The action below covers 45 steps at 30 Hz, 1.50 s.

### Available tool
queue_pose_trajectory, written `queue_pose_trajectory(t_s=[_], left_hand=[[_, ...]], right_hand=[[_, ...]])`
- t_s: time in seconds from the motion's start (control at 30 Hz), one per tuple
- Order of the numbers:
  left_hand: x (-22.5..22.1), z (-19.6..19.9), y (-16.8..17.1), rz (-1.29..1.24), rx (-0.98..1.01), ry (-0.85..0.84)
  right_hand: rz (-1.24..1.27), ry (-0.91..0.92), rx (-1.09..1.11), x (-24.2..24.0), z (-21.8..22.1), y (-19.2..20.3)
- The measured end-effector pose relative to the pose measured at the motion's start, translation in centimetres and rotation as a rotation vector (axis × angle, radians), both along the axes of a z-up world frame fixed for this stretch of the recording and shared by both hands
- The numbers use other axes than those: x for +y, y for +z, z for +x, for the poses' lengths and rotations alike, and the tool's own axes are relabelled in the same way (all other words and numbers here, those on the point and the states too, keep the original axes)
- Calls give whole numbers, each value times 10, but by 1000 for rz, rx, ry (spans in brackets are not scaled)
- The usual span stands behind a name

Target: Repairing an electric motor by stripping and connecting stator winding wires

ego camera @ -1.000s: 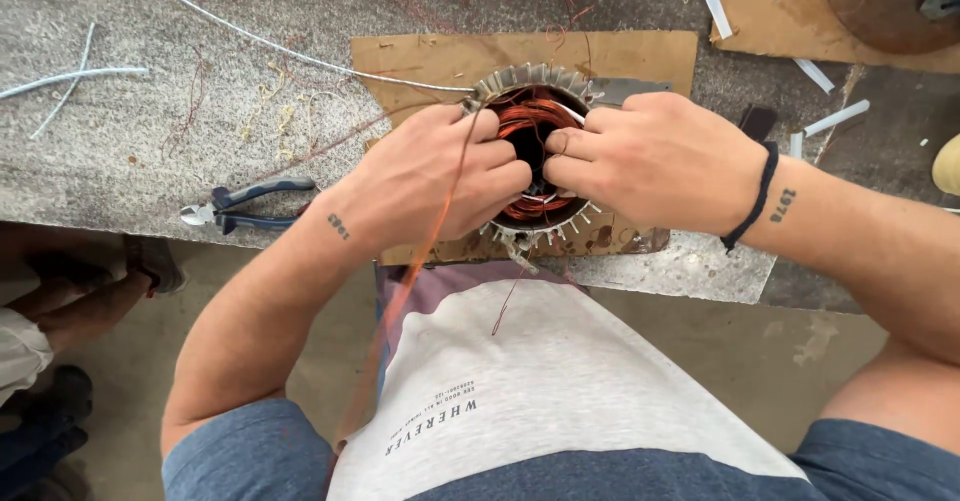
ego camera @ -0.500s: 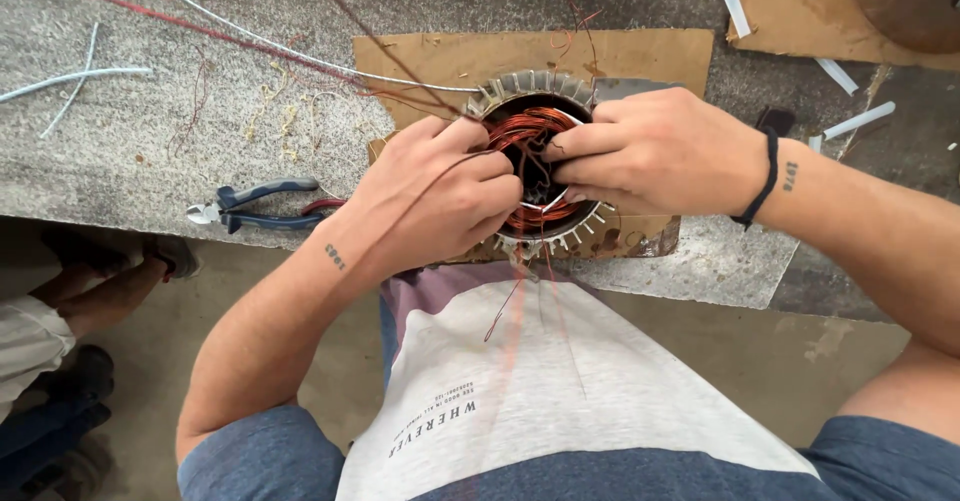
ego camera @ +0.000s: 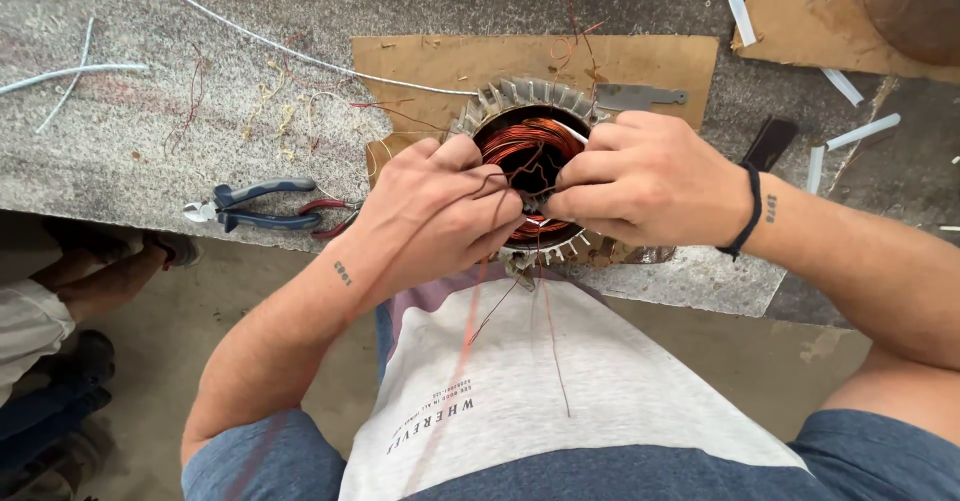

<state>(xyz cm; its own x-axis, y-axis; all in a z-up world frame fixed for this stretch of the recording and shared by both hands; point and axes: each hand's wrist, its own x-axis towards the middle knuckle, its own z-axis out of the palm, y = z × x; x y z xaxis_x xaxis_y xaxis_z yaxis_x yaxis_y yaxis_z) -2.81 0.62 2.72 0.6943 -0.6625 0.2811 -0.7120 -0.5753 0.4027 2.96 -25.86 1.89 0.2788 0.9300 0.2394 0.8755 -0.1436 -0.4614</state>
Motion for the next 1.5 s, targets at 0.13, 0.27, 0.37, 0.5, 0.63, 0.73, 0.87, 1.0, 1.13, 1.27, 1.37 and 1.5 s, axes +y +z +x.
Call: queue_pose_trajectory(t_s=[0.13, 0.27, 0.37, 0.5, 0.63, 0.73, 0.87, 1.0, 1.13, 1.27, 1.37, 1.5], left_hand=[[-4, -3, 3, -58, -7, 54], [-6, -10, 10, -31, -29, 99], [-7, -18, 7, 12, -27, 116], [-12, -22, 8, -27, -50, 146], [-16, -27, -7, 35, -192, 157], [-19, -27, -28, -159, -300, 143], [-25, -24, -36, -234, -336, 112], [-20, -25, -30, -181, -223, 108], [-24, -28, -32, -241, -285, 140], [-19, -32, -35, -215, -311, 175], [-10, -33, -46, -256, -222, 123], [26, -19, -57, -395, -78, -139]], right_hand=[[-24, -61, -26, 0, -11, 0], [-29, -94, -168, 5, -23, 16], [-36, -159, -280, 10, -41, 22], [-24, -250, -303, 15, -50, 22], [-13, -296, -237, 15, -56, 8], [89, -386, -258, 13, -60, -10], [88, -396, -250, 11, -64, -7], [56, -397, -133, 12, -75, 12], [31, -439, -208, 6, -99, 18], [142, -543, -106, 9, -135, 34], [327, -313, 182, 46, -165, 61], [300, -20, 768, 147, -177, 58]])
